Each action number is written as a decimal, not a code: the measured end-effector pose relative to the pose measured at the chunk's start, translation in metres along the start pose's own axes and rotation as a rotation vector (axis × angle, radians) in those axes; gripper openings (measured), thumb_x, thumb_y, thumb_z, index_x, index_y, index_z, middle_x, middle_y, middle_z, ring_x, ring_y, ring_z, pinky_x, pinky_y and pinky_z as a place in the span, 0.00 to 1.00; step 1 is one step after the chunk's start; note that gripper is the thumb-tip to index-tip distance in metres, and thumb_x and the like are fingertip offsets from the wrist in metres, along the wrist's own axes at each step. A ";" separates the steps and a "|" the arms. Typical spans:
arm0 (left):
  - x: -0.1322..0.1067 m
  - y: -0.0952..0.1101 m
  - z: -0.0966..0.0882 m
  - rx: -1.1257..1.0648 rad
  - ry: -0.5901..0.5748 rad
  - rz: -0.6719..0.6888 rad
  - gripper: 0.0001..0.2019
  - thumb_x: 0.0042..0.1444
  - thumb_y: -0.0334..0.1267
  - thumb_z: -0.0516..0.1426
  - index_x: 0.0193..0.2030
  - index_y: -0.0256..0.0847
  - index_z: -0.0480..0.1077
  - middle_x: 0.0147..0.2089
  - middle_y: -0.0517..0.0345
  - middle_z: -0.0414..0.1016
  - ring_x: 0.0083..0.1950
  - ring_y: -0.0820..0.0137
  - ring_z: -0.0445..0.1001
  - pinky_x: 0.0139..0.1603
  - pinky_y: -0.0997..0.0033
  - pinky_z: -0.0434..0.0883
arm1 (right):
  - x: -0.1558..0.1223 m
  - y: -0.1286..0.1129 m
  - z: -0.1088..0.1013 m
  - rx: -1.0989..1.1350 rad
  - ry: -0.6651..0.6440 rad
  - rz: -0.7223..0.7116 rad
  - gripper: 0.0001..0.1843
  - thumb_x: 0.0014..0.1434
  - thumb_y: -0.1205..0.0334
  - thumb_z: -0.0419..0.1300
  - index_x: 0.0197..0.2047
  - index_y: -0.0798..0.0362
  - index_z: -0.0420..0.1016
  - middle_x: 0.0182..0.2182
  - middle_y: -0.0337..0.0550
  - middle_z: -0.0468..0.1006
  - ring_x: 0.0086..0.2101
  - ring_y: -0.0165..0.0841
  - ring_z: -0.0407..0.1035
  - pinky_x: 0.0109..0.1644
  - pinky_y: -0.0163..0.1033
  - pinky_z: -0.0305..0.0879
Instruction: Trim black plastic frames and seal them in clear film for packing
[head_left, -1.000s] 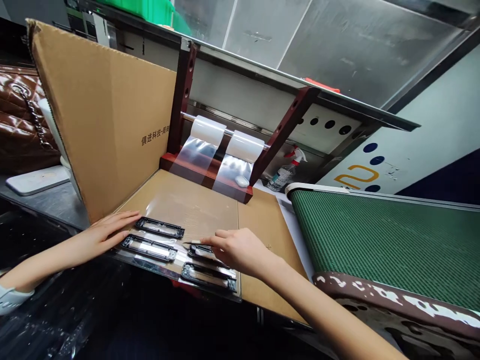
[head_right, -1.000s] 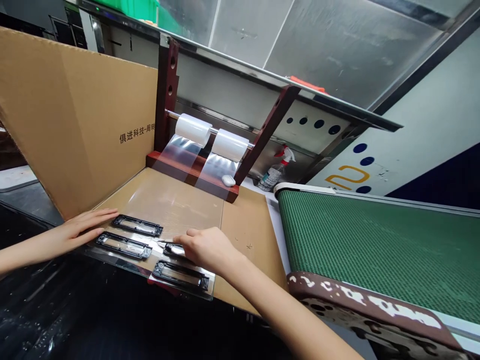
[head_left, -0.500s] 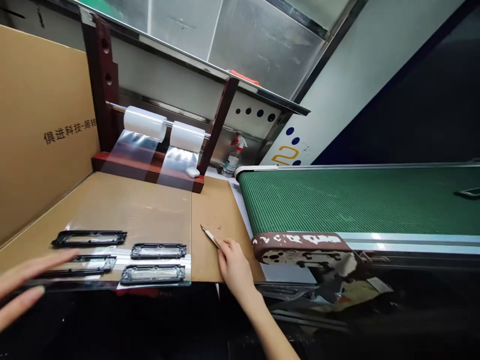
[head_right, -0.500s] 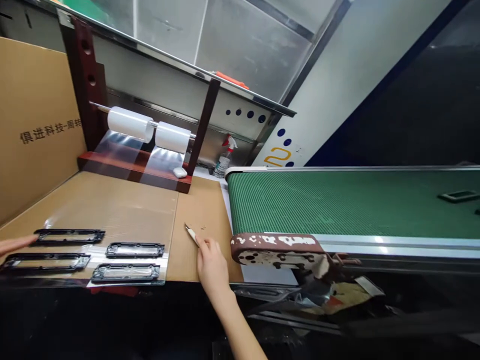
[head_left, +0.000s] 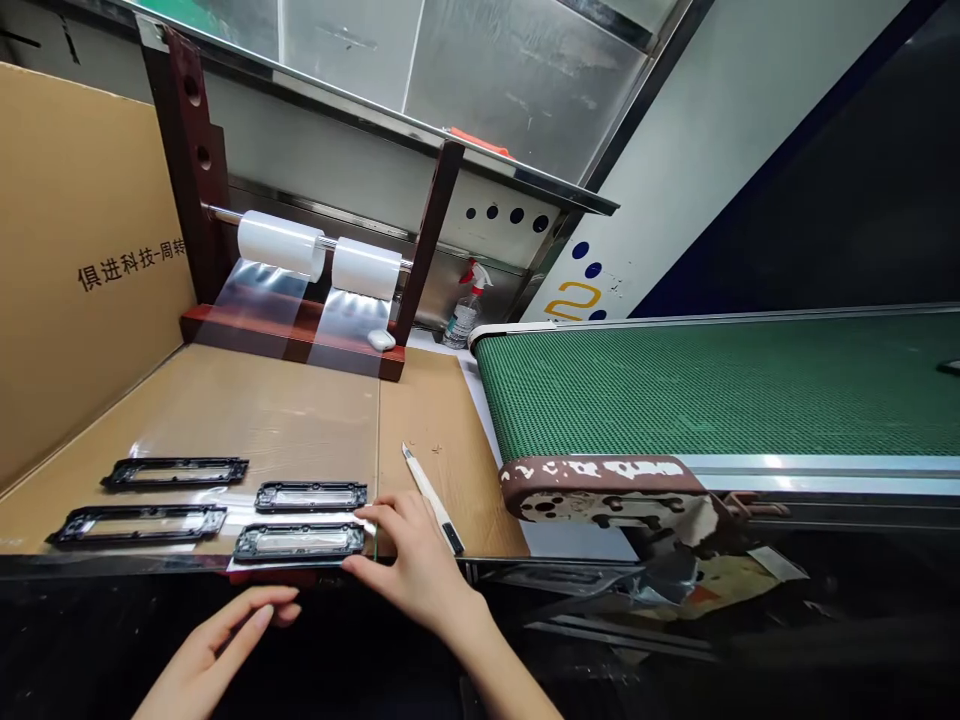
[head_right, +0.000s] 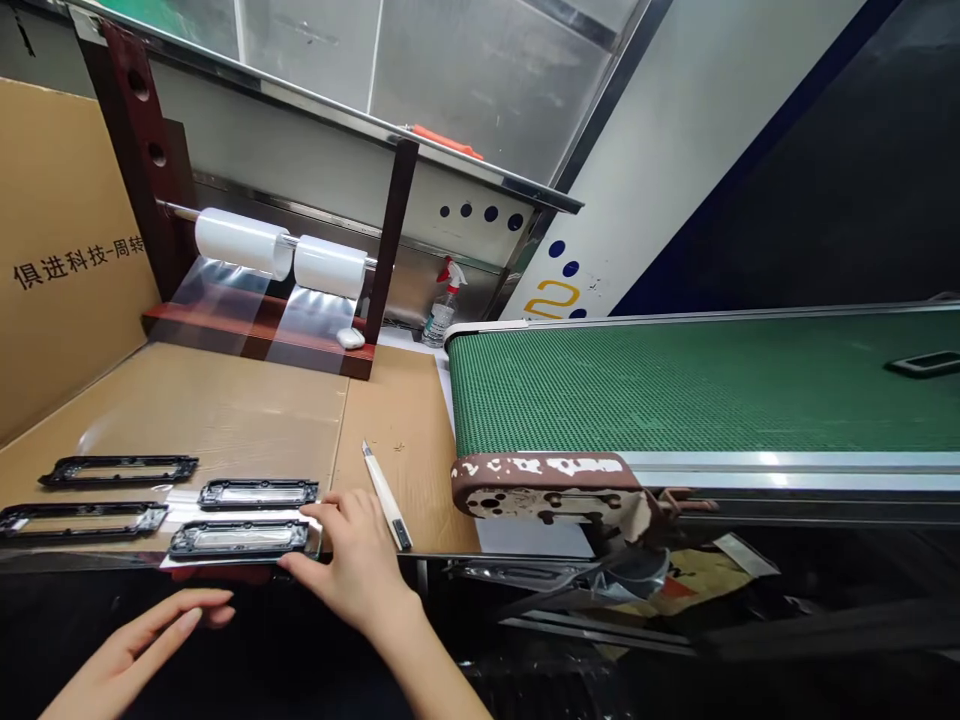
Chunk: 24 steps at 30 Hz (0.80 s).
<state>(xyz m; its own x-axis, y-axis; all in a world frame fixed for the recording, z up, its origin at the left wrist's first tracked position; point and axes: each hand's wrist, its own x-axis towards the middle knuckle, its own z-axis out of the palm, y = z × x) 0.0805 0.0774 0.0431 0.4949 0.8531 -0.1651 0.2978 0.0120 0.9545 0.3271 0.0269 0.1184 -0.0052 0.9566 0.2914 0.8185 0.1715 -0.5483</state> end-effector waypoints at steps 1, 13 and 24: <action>0.003 0.004 0.004 -0.029 0.025 -0.005 0.28 0.46 0.72 0.53 0.39 0.57 0.81 0.40 0.58 0.85 0.47 0.50 0.81 0.57 0.48 0.72 | 0.004 -0.003 -0.001 0.027 -0.030 0.012 0.23 0.50 0.56 0.73 0.49 0.50 0.76 0.45 0.44 0.75 0.48 0.39 0.68 0.54 0.45 0.66; 0.009 -0.015 0.034 -0.287 0.138 -0.022 0.27 0.43 0.68 0.60 0.34 0.47 0.81 0.44 0.49 0.84 0.53 0.44 0.77 0.60 0.45 0.69 | -0.015 -0.016 -0.013 0.200 -0.125 0.106 0.12 0.51 0.59 0.72 0.38 0.49 0.78 0.35 0.39 0.74 0.43 0.36 0.69 0.48 0.40 0.66; -0.033 -0.009 0.054 -0.835 0.093 -0.152 0.28 0.37 0.57 0.70 0.45 0.48 0.80 0.47 0.49 0.83 0.50 0.47 0.79 0.51 0.53 0.75 | -0.073 -0.021 0.008 0.255 -0.007 0.049 0.22 0.44 0.51 0.76 0.39 0.50 0.75 0.33 0.40 0.75 0.36 0.37 0.69 0.41 0.42 0.66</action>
<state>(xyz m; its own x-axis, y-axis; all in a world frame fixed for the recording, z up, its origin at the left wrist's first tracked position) 0.1058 0.0207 0.0263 0.4187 0.8499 -0.3201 -0.3615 0.4793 0.7997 0.3055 -0.0445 0.1021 0.0260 0.9667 0.2544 0.6466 0.1778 -0.7418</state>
